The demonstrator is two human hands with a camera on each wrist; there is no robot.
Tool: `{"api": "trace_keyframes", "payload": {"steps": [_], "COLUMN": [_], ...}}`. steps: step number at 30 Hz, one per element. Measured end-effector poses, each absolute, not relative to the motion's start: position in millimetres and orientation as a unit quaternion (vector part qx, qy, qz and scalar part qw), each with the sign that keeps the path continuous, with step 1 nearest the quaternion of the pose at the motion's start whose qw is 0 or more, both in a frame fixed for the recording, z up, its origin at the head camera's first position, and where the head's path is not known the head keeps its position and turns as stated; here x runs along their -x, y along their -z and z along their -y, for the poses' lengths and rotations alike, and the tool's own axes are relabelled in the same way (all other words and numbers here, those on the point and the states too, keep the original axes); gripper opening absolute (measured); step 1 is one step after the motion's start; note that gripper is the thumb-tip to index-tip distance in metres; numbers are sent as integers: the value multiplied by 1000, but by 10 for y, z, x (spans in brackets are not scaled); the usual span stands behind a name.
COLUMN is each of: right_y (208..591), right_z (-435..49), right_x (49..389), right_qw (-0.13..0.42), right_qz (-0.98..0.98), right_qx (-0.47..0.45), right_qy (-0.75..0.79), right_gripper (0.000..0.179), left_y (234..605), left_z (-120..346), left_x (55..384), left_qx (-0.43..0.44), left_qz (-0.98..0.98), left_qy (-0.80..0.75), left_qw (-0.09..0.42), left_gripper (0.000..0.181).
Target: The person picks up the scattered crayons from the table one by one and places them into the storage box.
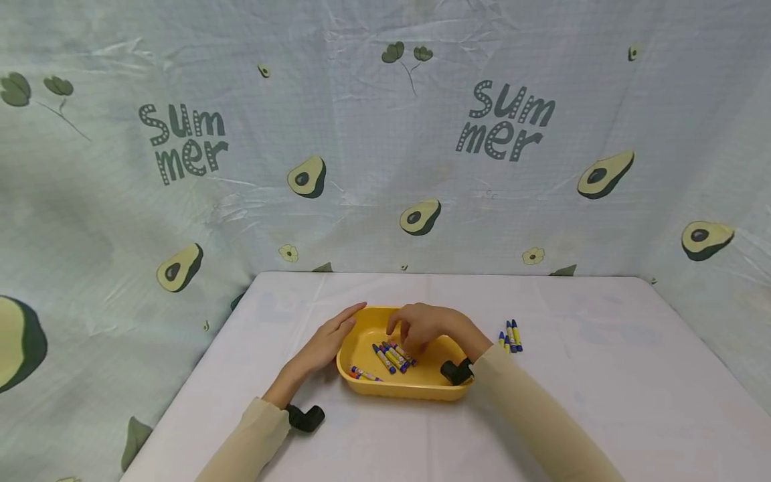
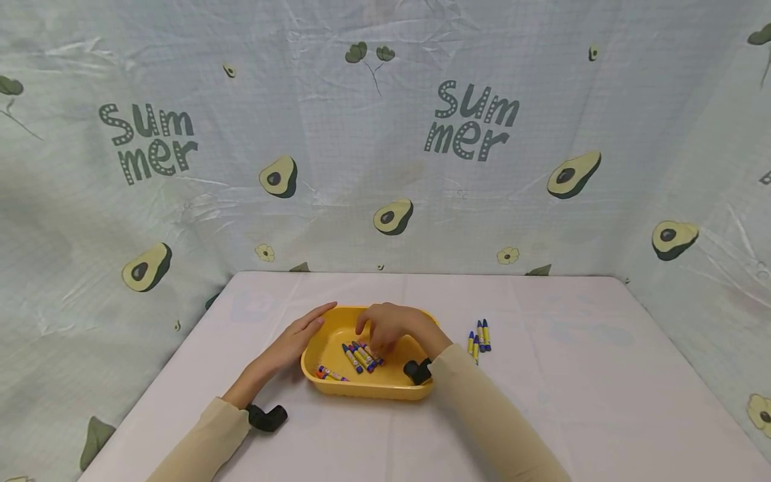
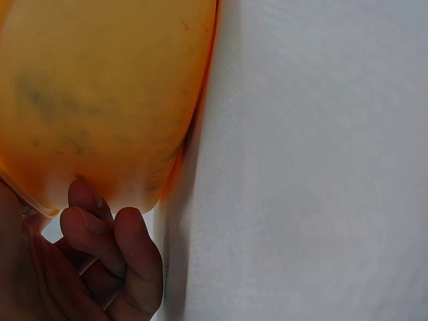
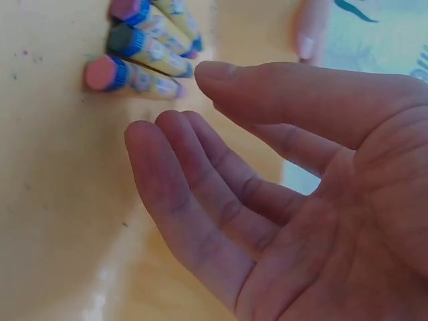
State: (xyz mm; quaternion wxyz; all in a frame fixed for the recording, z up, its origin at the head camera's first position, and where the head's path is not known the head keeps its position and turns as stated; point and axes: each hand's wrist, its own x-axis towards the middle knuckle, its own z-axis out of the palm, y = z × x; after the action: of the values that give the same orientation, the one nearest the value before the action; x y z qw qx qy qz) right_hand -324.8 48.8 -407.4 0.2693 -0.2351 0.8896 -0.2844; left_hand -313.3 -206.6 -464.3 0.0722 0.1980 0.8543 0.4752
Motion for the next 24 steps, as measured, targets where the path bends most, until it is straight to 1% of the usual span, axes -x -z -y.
{"api": "trace_keyframes", "payload": {"steps": [6,11,19,24], "right_y": [3928,3804,3681,3744], "right_z": [-678,-930,-1470,-1874], "right_x": [3203,3146,3047,3013], "right_qw": [235,201,158,134], "right_qz": [-891,-898,-905,-909], "right_qx": [238,236,216,192], "right_qy": [306,312,331,346], "right_gripper": [38,40,38,38], "left_y": [4629,4637,4644,4643], "left_z": [2057,2057,2048,2054], "left_x": [3134,3135,3135,3137], "left_qx": [-200,-204,-198,-202], "left_qz": [-852,-852,-853,-852], "left_qy": [-479,-477,-479,-478], "left_qw": [74,72,68,69], "left_gripper": [47,47,46,47]}}
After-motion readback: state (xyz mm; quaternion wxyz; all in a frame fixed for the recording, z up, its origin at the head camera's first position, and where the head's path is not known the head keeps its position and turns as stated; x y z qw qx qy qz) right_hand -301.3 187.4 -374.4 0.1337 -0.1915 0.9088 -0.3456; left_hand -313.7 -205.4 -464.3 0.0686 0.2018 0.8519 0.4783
